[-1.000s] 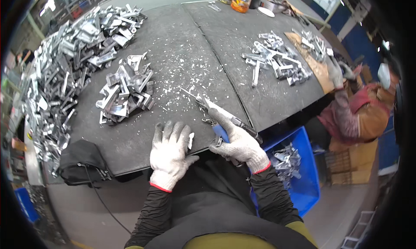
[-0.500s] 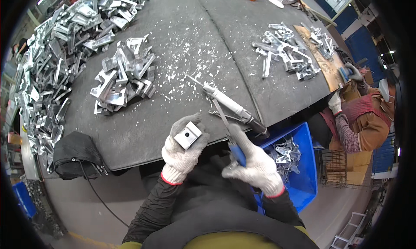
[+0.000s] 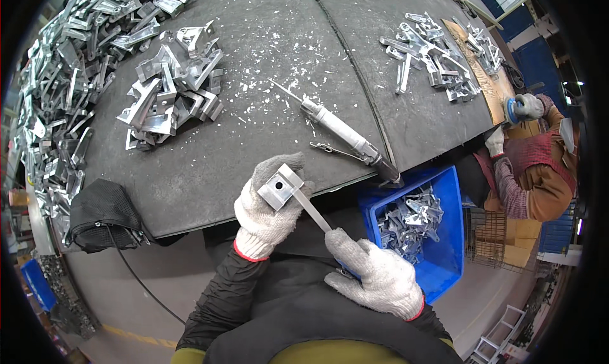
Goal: The person smooths the edges of a rectangular metal part with a hand file.
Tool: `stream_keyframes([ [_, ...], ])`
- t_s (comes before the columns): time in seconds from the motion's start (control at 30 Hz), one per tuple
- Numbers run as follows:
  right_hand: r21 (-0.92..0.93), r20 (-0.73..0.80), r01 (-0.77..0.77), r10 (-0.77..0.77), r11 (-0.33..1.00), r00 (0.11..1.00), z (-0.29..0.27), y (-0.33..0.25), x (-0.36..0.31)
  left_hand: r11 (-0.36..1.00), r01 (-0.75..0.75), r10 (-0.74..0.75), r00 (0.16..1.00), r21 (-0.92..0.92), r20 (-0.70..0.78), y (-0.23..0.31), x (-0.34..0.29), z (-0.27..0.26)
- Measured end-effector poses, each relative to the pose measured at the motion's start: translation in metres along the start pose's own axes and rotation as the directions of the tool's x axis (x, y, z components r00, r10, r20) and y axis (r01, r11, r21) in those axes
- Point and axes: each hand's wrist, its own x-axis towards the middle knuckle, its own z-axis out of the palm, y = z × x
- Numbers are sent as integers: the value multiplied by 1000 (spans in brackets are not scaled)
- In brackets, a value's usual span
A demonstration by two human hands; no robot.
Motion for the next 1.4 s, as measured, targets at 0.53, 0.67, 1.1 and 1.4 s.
stream_keyframes([
  [0.53,105,3,-9,9,994,1000,-5,-3,4,992,121,-122,982,18,142,20,6,-8],
  [0.67,123,-99,57,-45,991,994,-3,5,1,987,52,-19,977,-149,212,26,14,-15],
  [1.1,119,-111,47,-34,992,993,2,11,-13,980,-9,32,993,-200,112,0,3,7],
  [1.4,76,-98,120,-112,990,989,7,16,-11,977,2,33,986,-214,162,-2,5,3],
])
